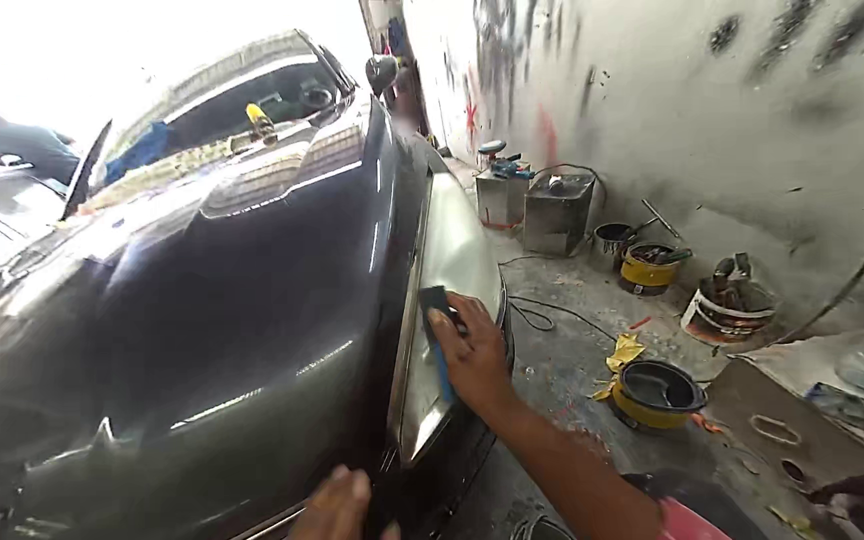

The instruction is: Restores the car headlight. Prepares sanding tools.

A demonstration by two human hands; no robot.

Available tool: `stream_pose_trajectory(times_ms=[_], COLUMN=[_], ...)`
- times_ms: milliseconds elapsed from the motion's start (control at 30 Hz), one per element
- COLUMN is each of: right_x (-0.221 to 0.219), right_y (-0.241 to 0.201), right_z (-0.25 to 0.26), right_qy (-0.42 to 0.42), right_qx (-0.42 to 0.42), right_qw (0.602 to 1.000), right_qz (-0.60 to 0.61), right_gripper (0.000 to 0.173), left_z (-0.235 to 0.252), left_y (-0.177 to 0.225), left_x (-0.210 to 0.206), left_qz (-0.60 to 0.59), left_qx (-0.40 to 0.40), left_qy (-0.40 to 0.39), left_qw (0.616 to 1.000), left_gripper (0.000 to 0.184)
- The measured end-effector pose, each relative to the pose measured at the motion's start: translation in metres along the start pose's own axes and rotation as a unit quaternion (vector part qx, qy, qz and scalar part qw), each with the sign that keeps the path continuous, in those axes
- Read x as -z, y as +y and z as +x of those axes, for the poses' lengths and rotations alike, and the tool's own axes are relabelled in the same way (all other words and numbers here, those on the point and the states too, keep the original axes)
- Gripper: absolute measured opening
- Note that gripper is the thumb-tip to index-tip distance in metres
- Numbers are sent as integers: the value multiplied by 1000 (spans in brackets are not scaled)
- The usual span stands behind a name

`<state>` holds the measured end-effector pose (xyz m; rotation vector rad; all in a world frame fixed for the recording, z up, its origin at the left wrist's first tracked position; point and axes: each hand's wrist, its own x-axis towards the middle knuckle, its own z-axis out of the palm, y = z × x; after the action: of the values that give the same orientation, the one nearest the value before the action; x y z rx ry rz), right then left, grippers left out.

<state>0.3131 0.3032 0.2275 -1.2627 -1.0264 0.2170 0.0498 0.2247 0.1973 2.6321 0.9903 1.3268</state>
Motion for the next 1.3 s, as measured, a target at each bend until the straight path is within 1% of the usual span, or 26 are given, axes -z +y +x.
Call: stream_pose_trajectory(times_ms=[100, 167, 233, 300, 400, 467, 500, 600, 633, 667, 767, 833, 900, 967, 1033, 1067, 1200, 1233, 1300], right_x=[-37, -50, -54, -52, -58, -57, -55, -50, -50, -50, -52, -55, -51, -45, -46, -46, -52, -53, -50], right_y=[-3, -6, -9, -9, 2, 2, 0, -1, -1, -3, -7, -4, -1, 1, 5, 5, -2, 0, 1], right_z=[34, 42, 33, 9, -23, -16, -2, 50, 58, 54, -8, -32, -15, 24, 50, 47, -16, -21, 0], right_qy=[34, 35, 30, 24, 37, 38, 31, 29, 33, 34, 14, 30, 17, 0, 13, 19, 18, 21, 13], right_qx=[-18, -44, -42, -17, 9, 11, 2, -76, -96, -94, -29, 5, 8, -18, -41, -41, -17, -8, -18], right_qw=[999, 997, 996, 995, 995, 996, 996, 995, 994, 993, 996, 995, 995, 995, 996, 996, 996, 995, 996], right_qz=[-31, -51, -76, -93, -90, -86, -85, -56, -50, -54, -87, -92, -98, -98, -82, -76, -89, -92, -92], right_gripper=[40, 41, 41, 42, 41, 40, 40, 41, 42, 43, 43, 41, 39, 40, 40, 40, 41, 40, 39], left_z=[66, 92, 104, 108, 109, 107, 107, 107, 107, 107, 106, 106, 107, 107, 107, 106, 106, 105, 107], left_y=[-26, -39, -47, -52, -53, -53, -53, -52, -52, -52, -52, -53, -53, -52, -53, -53, -53, -53, -53], left_x=[10, 8, 2, -5, -12, -12, -12, -13, -13, -13, -14, -15, -15, -15, -16, -16, -15, -15, -15], left_qz=[109, 164, 190, 213, 240, 248, 252, 257, 258, 260, 264, 263, 264, 267, 268, 270, 274, 274, 276], left_qx=[-44, -58, -59, -57, -64, -65, -66, -65, -64, -63, -63, -69, -71, -71, -70, -70, -72, -71, -74], left_qy=[18, 8, -20, -42, -41, -44, -45, -47, -47, -47, -47, -44, -45, -45, -45, -46, -50, -52, -52], left_qw=[993, 985, 980, 974, 968, 966, 964, 963, 963, 962, 961, 961, 961, 960, 960, 959, 958, 958, 957], left_gripper=[60, 70, 78, 85, 91, 92, 92, 93, 94, 95, 97, 98, 98, 98, 99, 99, 101, 101, 102])
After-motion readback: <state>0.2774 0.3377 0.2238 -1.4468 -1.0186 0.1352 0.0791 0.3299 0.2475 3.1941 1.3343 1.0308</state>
